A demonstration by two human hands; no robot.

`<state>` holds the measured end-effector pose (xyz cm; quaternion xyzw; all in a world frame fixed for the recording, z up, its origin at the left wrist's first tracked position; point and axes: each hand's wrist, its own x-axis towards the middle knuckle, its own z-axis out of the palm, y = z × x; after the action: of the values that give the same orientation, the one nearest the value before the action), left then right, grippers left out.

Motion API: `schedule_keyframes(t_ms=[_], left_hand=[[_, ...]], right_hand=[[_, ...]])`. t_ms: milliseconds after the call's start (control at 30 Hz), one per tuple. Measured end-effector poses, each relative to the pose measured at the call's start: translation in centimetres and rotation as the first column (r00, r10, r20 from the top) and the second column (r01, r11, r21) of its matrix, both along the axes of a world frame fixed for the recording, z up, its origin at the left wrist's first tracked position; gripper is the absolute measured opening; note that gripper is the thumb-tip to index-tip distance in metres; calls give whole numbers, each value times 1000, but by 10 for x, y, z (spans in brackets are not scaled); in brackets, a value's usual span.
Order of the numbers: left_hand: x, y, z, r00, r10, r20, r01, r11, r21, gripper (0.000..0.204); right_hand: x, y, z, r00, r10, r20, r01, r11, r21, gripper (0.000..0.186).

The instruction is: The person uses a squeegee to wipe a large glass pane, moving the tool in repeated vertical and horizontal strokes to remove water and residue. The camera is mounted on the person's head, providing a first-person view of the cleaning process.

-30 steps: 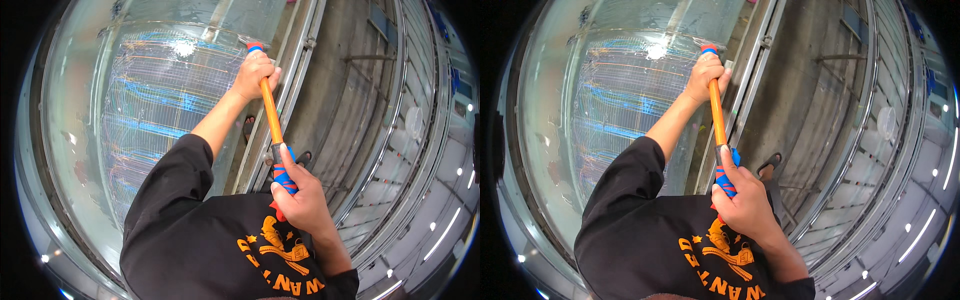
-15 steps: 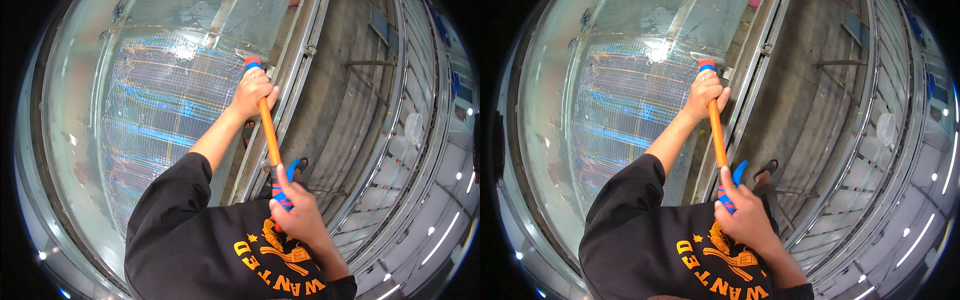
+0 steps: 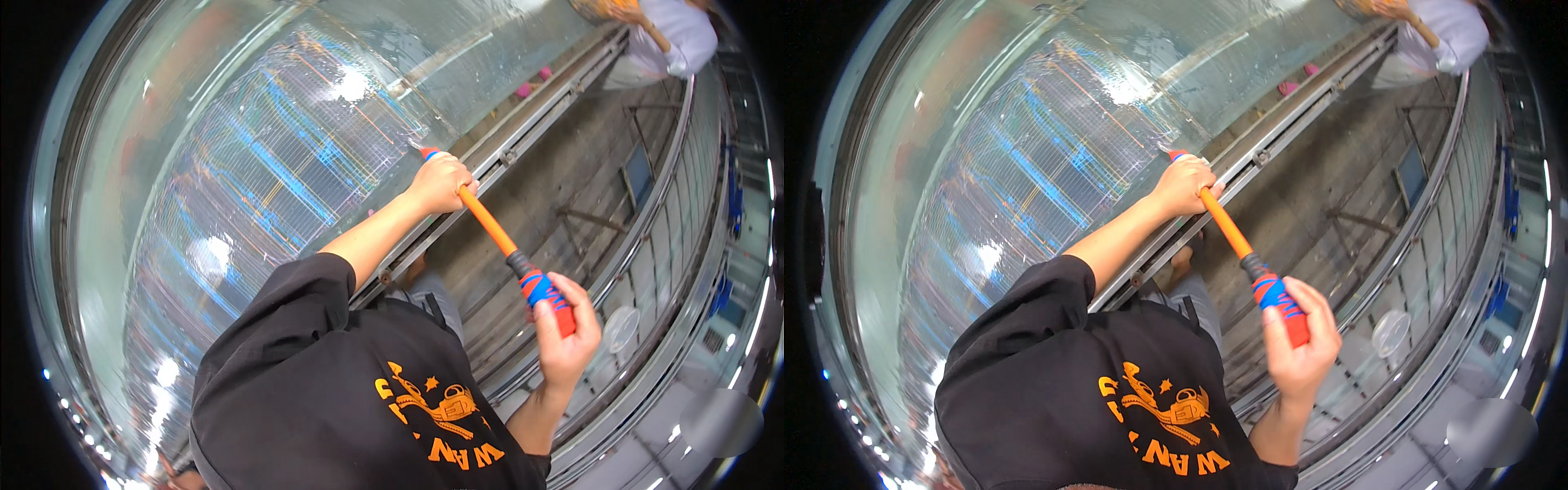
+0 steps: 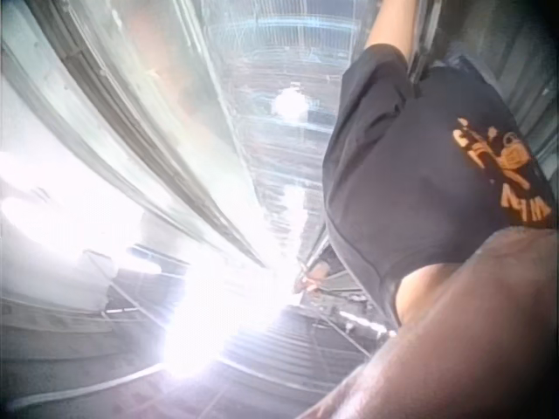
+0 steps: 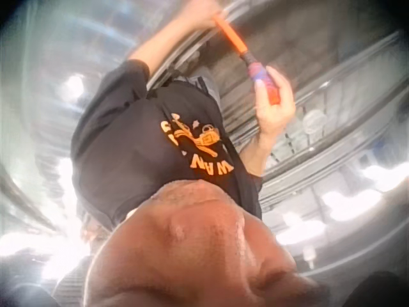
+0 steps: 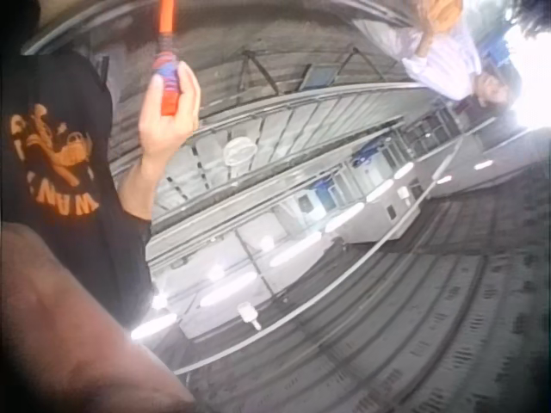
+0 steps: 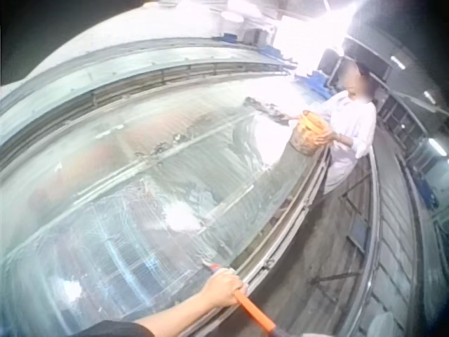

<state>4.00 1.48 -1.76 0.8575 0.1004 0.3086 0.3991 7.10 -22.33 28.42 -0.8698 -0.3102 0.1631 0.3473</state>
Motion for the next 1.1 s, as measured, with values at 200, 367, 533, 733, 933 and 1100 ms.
schedule_keyframes(t_ms=[200, 367, 533, 733, 933, 1100], left_hand=[[30, -4, 6, 997, 75, -15, -76, 994, -75, 30], [67, 5, 2, 909, 383, -163, -389, 921, -3, 36], [168, 20, -3, 811, 389, -437, -393, 916, 84, 48], [243, 39, -17, 658, 545, -519, -645, 764, -15, 47], [231, 50, -24, 573, 591, -568, -712, 702, 13, 41], [216, 57, -21, 539, 564, -625, -716, 698, 13, 37]], right_hand=[[115, 27, 7, 956, -103, -275, 130, 988, 83, 25], [283, 64, -16, 821, 3, -570, 43, 997, 67, 35], [451, 117, -63, 676, 164, -718, -53, 983, 175, 46], [553, 215, -85, 687, 207, -697, -238, 970, 53, 39], [545, 270, -104, 730, 133, -670, -239, 969, -68, 33], [523, 274, -111, 722, 201, -662, -252, 968, 19, 31]])
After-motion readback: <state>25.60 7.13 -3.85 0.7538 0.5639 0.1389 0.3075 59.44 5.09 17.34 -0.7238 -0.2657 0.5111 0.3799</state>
